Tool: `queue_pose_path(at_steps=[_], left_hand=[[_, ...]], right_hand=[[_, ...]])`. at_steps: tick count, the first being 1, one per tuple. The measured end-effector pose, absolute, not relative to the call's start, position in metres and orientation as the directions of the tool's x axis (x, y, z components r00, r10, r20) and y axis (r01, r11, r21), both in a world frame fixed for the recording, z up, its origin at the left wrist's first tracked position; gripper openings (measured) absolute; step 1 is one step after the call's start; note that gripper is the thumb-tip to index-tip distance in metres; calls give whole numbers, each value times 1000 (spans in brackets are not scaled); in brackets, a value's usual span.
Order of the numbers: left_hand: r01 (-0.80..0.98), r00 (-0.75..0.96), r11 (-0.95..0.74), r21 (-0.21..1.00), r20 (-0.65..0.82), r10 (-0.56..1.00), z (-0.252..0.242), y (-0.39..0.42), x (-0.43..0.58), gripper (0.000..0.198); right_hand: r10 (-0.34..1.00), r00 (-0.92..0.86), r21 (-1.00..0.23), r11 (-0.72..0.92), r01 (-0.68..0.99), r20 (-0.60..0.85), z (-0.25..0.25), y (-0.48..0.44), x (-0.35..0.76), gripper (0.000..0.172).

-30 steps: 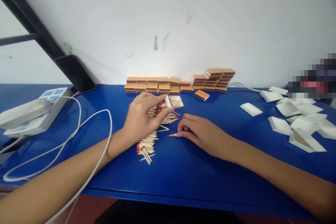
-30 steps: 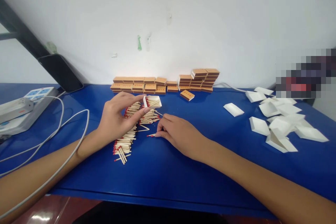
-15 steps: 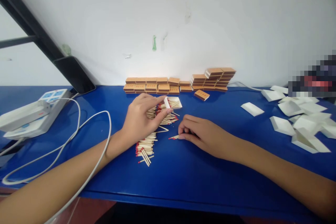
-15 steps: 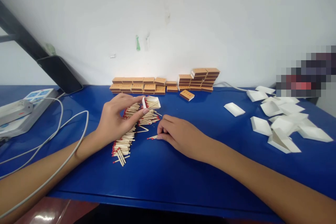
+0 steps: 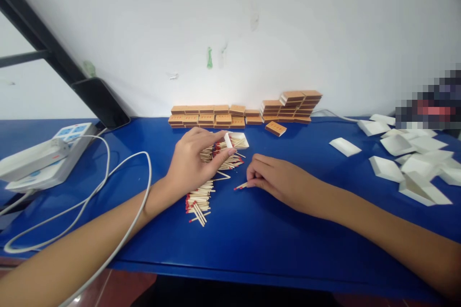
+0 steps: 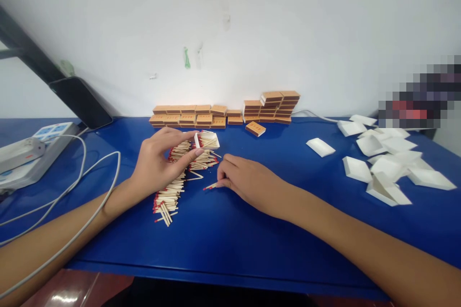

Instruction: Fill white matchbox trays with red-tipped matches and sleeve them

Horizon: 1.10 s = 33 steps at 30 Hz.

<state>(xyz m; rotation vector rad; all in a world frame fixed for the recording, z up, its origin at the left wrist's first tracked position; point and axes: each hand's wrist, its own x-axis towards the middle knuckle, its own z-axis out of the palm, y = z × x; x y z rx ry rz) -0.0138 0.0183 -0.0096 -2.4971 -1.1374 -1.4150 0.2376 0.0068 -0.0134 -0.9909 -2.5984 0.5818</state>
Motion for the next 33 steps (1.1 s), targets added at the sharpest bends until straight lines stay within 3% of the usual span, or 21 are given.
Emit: queue_pose_path(at_steps=[7,14,20,25,30,33], left_hand=[[575,390,-769,277,733,556,-14,17,-11,38],[611,347,-746,265,757,554,-10,16,-10,35],[615,337,-737,280,751,568,-11,17,-11,37],[614,351,-738,279,741,572,-12,17,-11,35],[609,361,-745,274,740,567,-12,17,-10,35],[603,366,-747,280,735,571,-11,16,-9,35]], right_hand=[[752,-578,-480,653,586,317,-5,22,257,18],[742,-660,-516,613,598,116,-6,25,262,21],[788,-611,-561,543,625,82,-7,8,249,22],[806,-584,-464,555,690,96,-13,-5,236,20],[849,-508,-471,510,719,144,-19,-8,229,26],[830,-536,-439,543,716,153,-20,-9,225,16]])
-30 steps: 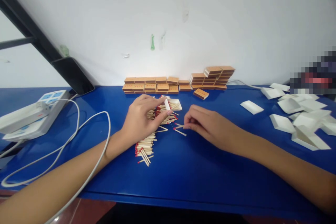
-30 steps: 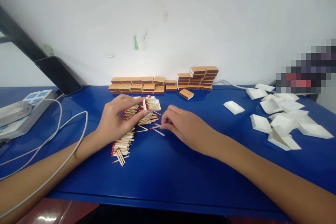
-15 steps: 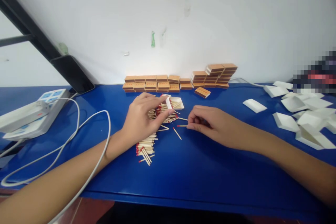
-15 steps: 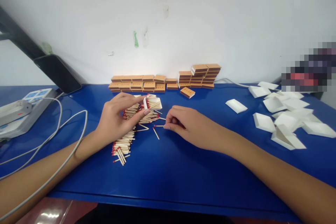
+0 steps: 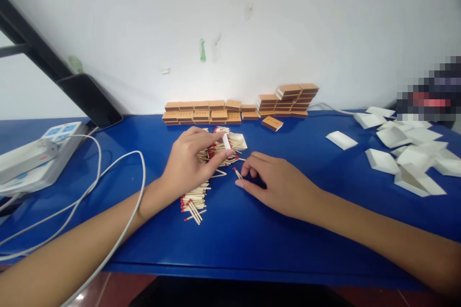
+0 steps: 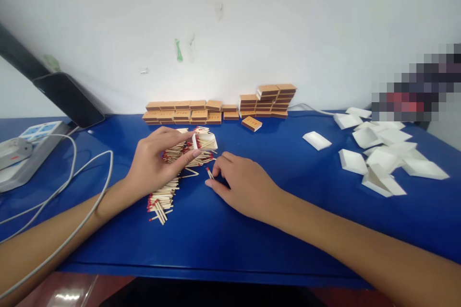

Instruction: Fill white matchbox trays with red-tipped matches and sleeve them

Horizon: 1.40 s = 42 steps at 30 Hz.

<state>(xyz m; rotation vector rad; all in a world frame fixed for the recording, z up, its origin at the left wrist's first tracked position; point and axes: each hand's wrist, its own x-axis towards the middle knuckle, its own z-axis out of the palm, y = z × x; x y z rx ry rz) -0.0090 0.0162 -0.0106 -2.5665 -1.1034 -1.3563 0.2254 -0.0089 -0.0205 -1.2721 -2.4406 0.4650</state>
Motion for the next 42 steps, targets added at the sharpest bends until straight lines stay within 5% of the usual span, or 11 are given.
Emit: queue_pose_path(at_steps=[5,12,42], left_hand=[[609,349,-742,279,746,567,-9,16,-10,36],[616,343,-740,270,753,561,-10,16,-10,32],[626,338,-732,267,753,564,-11,16,-11,36]], right_hand=[[801,-593,-438,565,699,86,-14,-3,233,14],[820,-532,-397,570,720,213,-18,21,256,14],[824,-519,-441,563,699,229,-22,24,253,15]])
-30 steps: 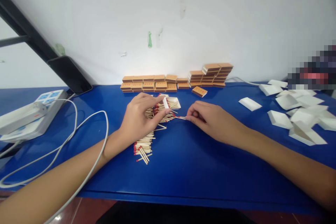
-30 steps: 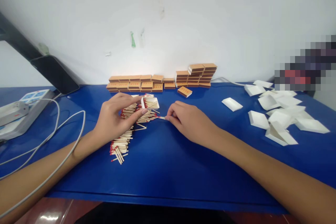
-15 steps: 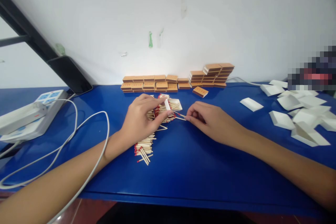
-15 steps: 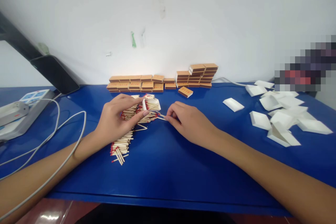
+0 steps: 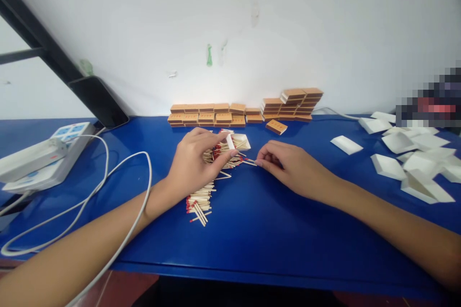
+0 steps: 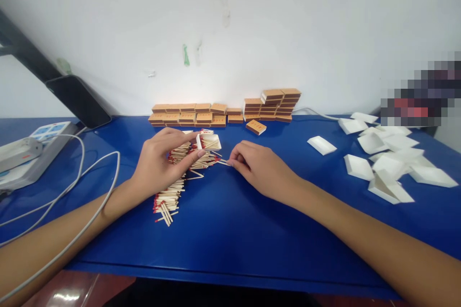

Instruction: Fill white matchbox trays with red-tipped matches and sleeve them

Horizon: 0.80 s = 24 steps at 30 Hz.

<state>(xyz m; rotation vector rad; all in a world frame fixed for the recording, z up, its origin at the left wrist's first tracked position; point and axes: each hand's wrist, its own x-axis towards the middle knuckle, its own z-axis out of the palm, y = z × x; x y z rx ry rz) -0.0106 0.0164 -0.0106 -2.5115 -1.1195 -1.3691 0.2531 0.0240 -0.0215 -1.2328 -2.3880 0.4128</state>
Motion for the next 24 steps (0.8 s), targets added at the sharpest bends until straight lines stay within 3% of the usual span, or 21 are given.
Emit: queue_pose_path(at_steps=[5,10,16,24], left_hand=[[625,354,-733,268,740,572,-13,17,-11,37],[631,351,-725,275,732,584,-13,17,-10,37],[629,342,-728,272,744,573,-12,17,-11,33],[628,350,-726,281,731,586,-12,17,-10,36]], right_hand=[[801,-549,-365,599,713,240,-27,17,244,14],[802,-533,-387,597,702,271,-25,19,249,14],[822,-514,-330,569,753,244,-28,26,258,16],[840,-453,-375,540,753,299,-31,25,253,16]])
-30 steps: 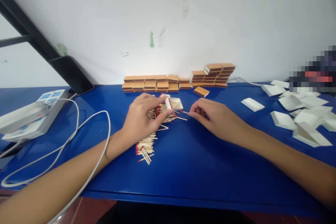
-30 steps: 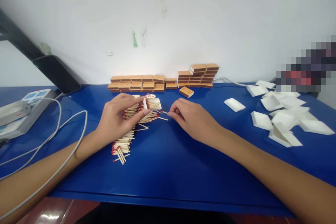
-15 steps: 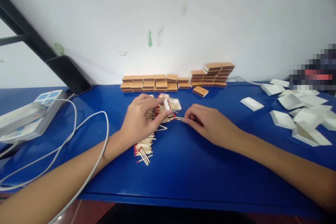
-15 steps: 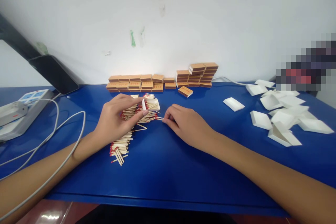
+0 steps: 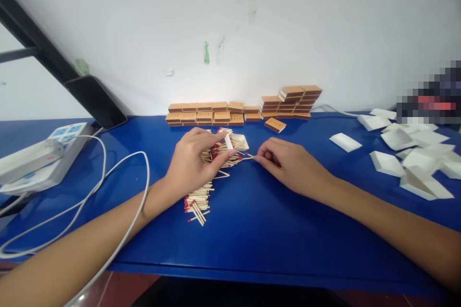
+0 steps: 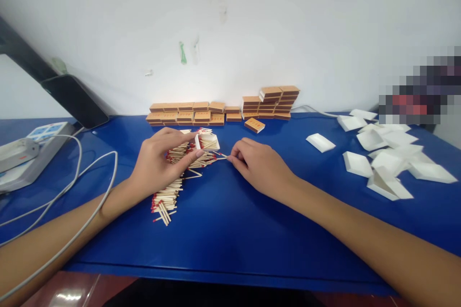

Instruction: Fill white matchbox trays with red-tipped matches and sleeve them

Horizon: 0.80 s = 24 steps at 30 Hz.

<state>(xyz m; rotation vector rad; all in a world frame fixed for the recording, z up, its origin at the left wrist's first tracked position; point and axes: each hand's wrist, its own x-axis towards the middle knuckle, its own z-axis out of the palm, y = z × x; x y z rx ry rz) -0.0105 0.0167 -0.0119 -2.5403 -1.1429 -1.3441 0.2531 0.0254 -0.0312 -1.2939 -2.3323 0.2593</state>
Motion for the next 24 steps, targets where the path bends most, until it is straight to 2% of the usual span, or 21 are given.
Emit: queue_pose_path(at_steps=[4,7,11,15,18,24], left_hand=[[628,357,-727,278,728,586,-12,16,-11,36],[631,355,-729,265,737,575,-13,17,-11,37],[651,324,-704,283,735,595,-13,18,-11,39],[658,328,-695,289,721,610,-13,18,-12,38],[637,359,-715,287,711,605,-14,19,-12,38],[526,479,-805,275,686,547,-16,19,-12,34]], right_hand=[[823,-422,-392,556,733,380,-25,22,252,12],[794,-409,-345,577,740,451,-21,24,255,13],[776,-413,-285,581,763,477,-19,30,261,16],[765,-386,-312,588,746,516,-15,30,262,17],[729,-429,-312,641,702,533,-9,25,259,16],[663,-524,-226,710,667,535,-7,17,253,14]])
